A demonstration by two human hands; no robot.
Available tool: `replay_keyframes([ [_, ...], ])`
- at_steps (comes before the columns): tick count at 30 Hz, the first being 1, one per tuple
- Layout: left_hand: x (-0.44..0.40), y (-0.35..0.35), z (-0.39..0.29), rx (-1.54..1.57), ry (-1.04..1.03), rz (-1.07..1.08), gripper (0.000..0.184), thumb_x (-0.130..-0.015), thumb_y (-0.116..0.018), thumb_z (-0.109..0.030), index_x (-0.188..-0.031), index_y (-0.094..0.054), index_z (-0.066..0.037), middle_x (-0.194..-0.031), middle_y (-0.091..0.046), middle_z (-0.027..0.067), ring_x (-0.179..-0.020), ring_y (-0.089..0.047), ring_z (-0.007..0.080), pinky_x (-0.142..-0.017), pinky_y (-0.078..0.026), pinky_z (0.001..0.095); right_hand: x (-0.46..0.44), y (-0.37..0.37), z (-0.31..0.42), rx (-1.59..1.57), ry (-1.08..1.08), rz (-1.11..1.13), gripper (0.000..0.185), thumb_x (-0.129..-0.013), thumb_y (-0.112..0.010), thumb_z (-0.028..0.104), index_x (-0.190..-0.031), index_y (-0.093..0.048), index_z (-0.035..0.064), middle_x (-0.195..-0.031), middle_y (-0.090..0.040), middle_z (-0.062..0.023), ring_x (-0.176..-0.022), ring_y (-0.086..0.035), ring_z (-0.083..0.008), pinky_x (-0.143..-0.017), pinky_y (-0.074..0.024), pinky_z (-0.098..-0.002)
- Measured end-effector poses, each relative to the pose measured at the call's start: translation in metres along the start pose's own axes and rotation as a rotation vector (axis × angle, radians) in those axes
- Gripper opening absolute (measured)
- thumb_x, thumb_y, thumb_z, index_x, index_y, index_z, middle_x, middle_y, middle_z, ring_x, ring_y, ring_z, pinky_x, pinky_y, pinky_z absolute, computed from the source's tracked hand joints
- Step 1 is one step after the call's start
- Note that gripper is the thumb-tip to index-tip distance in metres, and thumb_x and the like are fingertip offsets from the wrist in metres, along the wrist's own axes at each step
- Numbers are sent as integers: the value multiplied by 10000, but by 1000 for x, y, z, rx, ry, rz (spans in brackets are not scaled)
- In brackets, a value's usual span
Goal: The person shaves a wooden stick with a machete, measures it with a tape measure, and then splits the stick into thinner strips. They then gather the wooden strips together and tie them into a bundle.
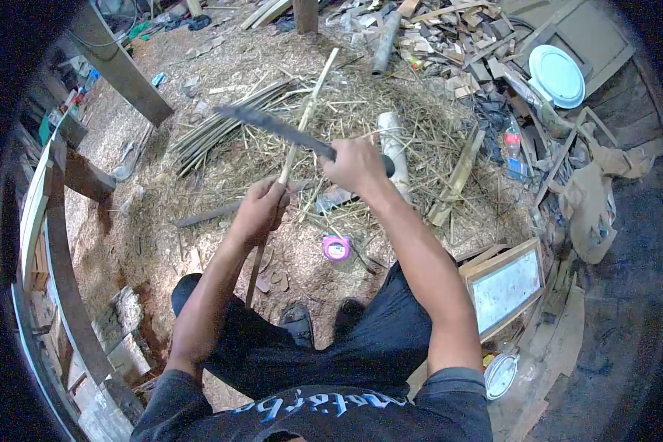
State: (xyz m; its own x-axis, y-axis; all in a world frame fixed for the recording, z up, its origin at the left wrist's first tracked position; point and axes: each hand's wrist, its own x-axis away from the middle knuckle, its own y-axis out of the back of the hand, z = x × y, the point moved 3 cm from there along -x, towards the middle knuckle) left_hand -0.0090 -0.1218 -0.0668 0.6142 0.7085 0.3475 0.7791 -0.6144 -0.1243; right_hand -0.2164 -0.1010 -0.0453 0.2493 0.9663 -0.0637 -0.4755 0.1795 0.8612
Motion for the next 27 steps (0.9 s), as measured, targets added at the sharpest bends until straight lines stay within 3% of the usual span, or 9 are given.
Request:
replay_keyframes([
  [4, -6, 1, -3, 25, -23, -55, 273, -1030, -485, -263, -935, -619, -45, -627, -454, -59, -445, -356, 45, -396, -267, 237, 17, -23, 21, 186, 283, 11, 221, -782, -640, 273, -768, -688, 58, -656, -666, -189, -641, -687, -358, -677, -570, -467],
  [8, -11, 5, 15, -255, 66, -205, 282, -1017, -492, -226, -989, -674, -13, -623, -463, -57, -459, -368, 54, -407, -252, 254, 10, -27, 10, 114, 282, -22, 171, -750, -646, 238, -745, -664, 68, -666, -674, -179, -652, -697, -345, -651, -569, -460],
  [10, -14, 0, 12, -303, -208, -171, 288, -1021, -489, -223, -1018, -672, -1, -627, -462, -61, -474, -368, 46, -417, -265, 248, 5, -21, 4, 150, 295, -17, 152, -732, -643, 228, -735, -651, 76, -691, -683, -173, -661, -699, -343, -634, -566, -456],
  [12, -9, -5, 7, -287, -181, -166, 282, -1007, -502, -202, -1042, -692, 3, -624, -492, -42, -521, -405, 61, -461, -302, 260, 0, -25, -9, 253, 266, -87, 157, -729, -647, 241, -720, -637, 85, -721, -692, -163, -661, -699, -337, -625, -567, -446],
  [13, -2, -7, 3, -276, -147, -168, 282, -992, -516, -182, -1066, -712, 6, -622, -521, -23, -569, -442, 76, -505, -339, 271, -6, -12, -7, 233, 89, 90, 187, -743, -647, 258, -777, -676, 76, -765, -701, -183, -702, -707, -344, -670, -573, -448],
  [16, 33, -28, 4, -337, -74, 3, 273, -1010, -508, -177, -1046, -708, 5, -630, -510, -31, -555, -404, 71, -503, -321, 273, -31, 31, -90, 122, -391, -189, 308, -818, -619, 302, -900, -742, 31, -814, -717, -203, -769, -713, -351, -746, -557, -460],
  [18, 32, -34, 23, -326, -260, 78, 278, -1041, -478, -246, -1059, -678, -54, -620, -438, -69, -483, -365, 33, -419, -260, 226, -27, 57, -150, -65, -514, -267, 427, -869, -598, 387, -867, -739, -16, -763, -703, -220, -782, -711, -359, -726, -532, -457],
  [19, 39, -35, 6, -243, -113, 111, 273, -1043, -466, -251, -1072, -658, -59, -623, -450, -65, -464, -357, 35, -410, -259, 220, -26, 57, -177, -72, -527, -356, 417, -862, -595, 379, -841, -738, -12, -739, -699, -210, -750, -707, -356, -731, -527, -444],
  [27, 2, -19, -22, 176, -10, 101, 244, -1034, -420, -223, -1058, -589, -49, -647, -426, -76, -459, -327, 36, -399, -226, 224, 3, 34, -69, -248, -146, -315, 352, -837, -621, 357, -873, -756, 34, -723, -710, -177, -662, -694, -287, -632, -527, -378],
])
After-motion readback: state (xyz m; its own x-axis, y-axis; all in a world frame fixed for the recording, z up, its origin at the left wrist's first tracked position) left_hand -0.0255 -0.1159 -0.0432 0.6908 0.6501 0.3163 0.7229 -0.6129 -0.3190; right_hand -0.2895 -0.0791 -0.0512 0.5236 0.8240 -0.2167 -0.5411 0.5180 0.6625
